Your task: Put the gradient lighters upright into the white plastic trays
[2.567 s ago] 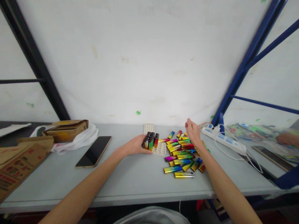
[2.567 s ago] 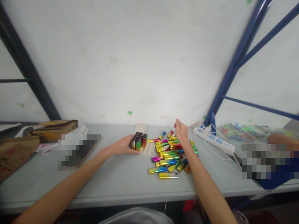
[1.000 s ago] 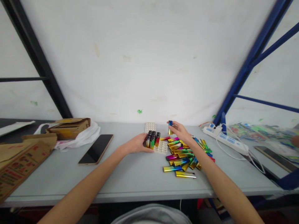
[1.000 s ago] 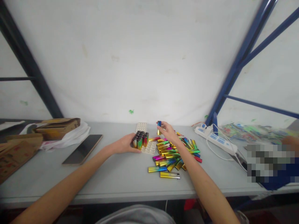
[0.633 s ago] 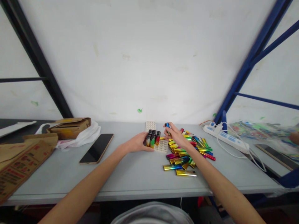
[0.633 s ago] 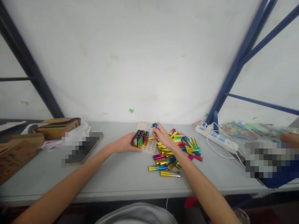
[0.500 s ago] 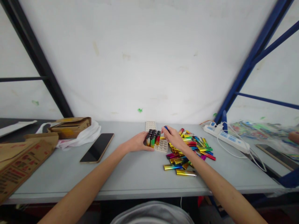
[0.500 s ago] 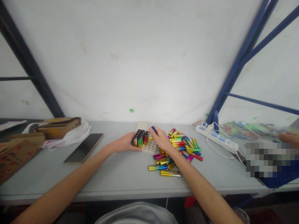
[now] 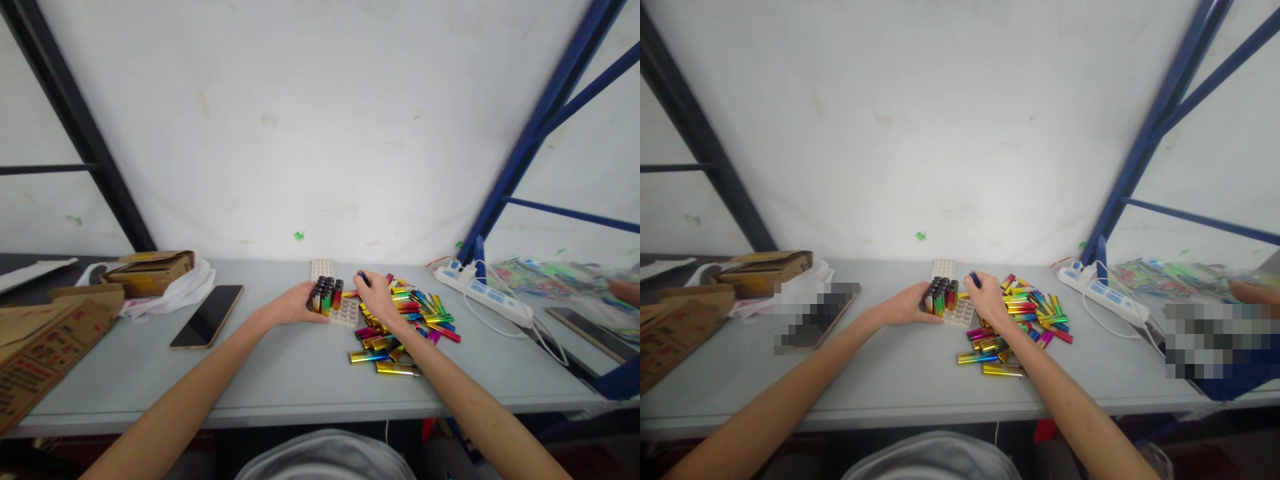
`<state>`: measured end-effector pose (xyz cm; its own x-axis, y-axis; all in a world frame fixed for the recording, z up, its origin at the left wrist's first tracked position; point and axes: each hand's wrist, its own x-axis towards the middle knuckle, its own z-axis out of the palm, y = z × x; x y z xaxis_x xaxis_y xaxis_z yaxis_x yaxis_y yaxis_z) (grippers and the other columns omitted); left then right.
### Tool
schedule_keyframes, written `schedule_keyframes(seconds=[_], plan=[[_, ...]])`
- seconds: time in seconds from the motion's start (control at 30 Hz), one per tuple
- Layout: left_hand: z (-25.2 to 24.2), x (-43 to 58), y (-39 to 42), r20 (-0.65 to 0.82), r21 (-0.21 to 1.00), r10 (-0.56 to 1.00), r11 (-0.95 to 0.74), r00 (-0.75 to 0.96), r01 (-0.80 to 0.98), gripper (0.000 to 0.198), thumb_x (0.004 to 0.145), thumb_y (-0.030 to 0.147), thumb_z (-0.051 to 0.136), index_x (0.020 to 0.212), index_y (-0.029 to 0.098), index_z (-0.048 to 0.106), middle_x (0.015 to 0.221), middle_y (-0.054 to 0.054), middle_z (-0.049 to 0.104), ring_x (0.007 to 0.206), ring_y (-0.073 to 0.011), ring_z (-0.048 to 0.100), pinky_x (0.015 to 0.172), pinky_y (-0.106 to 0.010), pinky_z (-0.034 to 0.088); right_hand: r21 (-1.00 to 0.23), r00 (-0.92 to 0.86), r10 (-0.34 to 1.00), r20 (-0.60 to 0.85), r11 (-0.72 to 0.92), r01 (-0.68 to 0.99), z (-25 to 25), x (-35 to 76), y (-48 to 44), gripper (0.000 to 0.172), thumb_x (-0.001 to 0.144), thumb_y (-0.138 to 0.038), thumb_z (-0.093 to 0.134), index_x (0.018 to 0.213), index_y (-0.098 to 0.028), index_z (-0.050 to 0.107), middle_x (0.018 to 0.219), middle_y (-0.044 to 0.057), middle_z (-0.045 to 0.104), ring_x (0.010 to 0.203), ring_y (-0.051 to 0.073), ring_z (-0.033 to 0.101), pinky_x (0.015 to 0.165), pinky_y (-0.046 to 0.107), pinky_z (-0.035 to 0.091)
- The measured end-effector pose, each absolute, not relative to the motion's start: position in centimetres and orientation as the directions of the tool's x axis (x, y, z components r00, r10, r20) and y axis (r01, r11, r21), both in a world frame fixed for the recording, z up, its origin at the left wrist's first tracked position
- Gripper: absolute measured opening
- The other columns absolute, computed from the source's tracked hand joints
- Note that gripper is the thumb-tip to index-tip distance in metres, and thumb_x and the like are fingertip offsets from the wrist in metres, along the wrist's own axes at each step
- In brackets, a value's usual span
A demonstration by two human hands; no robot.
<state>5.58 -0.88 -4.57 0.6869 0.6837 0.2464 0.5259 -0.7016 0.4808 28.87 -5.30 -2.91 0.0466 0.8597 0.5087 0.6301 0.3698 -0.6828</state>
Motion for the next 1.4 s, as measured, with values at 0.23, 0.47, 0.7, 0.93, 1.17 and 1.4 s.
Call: schedule_keyframes(seconds=[0.23, 0.47, 0.7, 0.93, 1.17, 1.4], plan=[[-4.6, 5.6, -0.8, 0.256, 0.489, 0.664, -0.716, 0.703, 0.498, 0.078, 0.066, 0.062, 0.079, 0.125, 0.017, 0.057, 0.121, -0.011, 0.065, 0.11, -0.0315, 0.06, 0.1, -0.041, 0.046, -0.649, -0.016, 0.85, 0.526, 0.413, 0.639, -3.2, 28.7, -5.4, 0.043, 0.09, -0.049, 0.043, 0.059, -0.02, 0.037, 0.056, -0.004, 0.033, 0.058, 0.012, 0.035, 0.057, 0.026, 0.023], [-4.5, 5.7, -0.8, 0.269, 0.507, 0.657, -0.718, 0.704, 0.477, 0.074, 0.065, 0.059, 0.08, 0.123, 0.018, 0.058, 0.119, -0.009, 0.066, 0.107, -0.0307, 0.061, 0.098, -0.041, 0.047, -0.649, -0.032, 0.853, 0.521, 0.42, 0.634, -2.8, 28.5, -5.7, 0.029, 0.085, -0.033, 0.043, 0.059, -0.021, 0.036, 0.057, -0.004, 0.035, 0.059, 0.013, 0.038, 0.056, 0.026, 0.024], [-4.5, 5.6, -0.8, 0.258, 0.505, 0.653, -0.719, 0.712, 0.477, 0.076, 0.067, 0.059, 0.079, 0.126, 0.016, 0.056, 0.122, -0.01, 0.064, 0.11, -0.0301, 0.06, 0.1, -0.039, 0.046, -0.588, -0.072, 0.819, 0.57, 0.468, 0.66, -2.6, 28.8, -5.9, 0.036, 0.097, -0.045, 0.043, 0.073, -0.02, 0.049, 0.062, -0.003, 0.048, 0.061, 0.014, 0.044, 0.06, 0.026, 0.03], [-4.4, 5.6, -0.9, 0.255, 0.5, 0.651, -0.721, 0.715, 0.479, 0.075, 0.067, 0.058, 0.079, 0.126, 0.017, 0.057, 0.12, -0.009, 0.065, 0.108, -0.0298, 0.06, 0.098, -0.039, 0.046, -0.4, -0.276, 0.676, 0.683, 0.662, 0.634, -1.6, 29.3, -6.4, 0.026, 0.101, -0.036, 0.041, 0.101, -0.018, 0.059, 0.097, 0.008, 0.06, 0.093, 0.02, 0.057, 0.086, 0.032, 0.044], [-4.4, 5.6, -1.0, 0.262, 0.501, 0.653, -0.722, 0.711, 0.478, 0.07, 0.067, 0.056, 0.08, 0.121, 0.017, 0.059, 0.114, -0.01, 0.066, 0.103, -0.029, 0.062, 0.094, -0.039, 0.049, -0.421, -0.368, 0.712, 0.598, 0.669, 0.612, -1.3, 29.3, -6.8, 0.026, 0.096, -0.04, 0.055, 0.092, -0.018, 0.067, 0.082, 0.004, 0.064, 0.074, 0.017, 0.059, 0.072, 0.029, 0.046], [-4.3, 5.7, -1.2, 0.258, 0.509, 0.662, -0.712, 0.703, 0.484, 0.069, 0.067, 0.057, 0.08, 0.121, 0.02, 0.06, 0.115, -0.008, 0.066, 0.104, -0.0294, 0.062, 0.093, -0.039, 0.049, -0.428, -0.489, 0.735, 0.468, 0.674, 0.602, -2.0, 29.0, -6.7, 0.022, 0.096, -0.036, 0.055, 0.105, -0.018, 0.064, 0.077, 0.002, 0.068, 0.068, 0.016, 0.06, 0.067, 0.027, 0.044]])
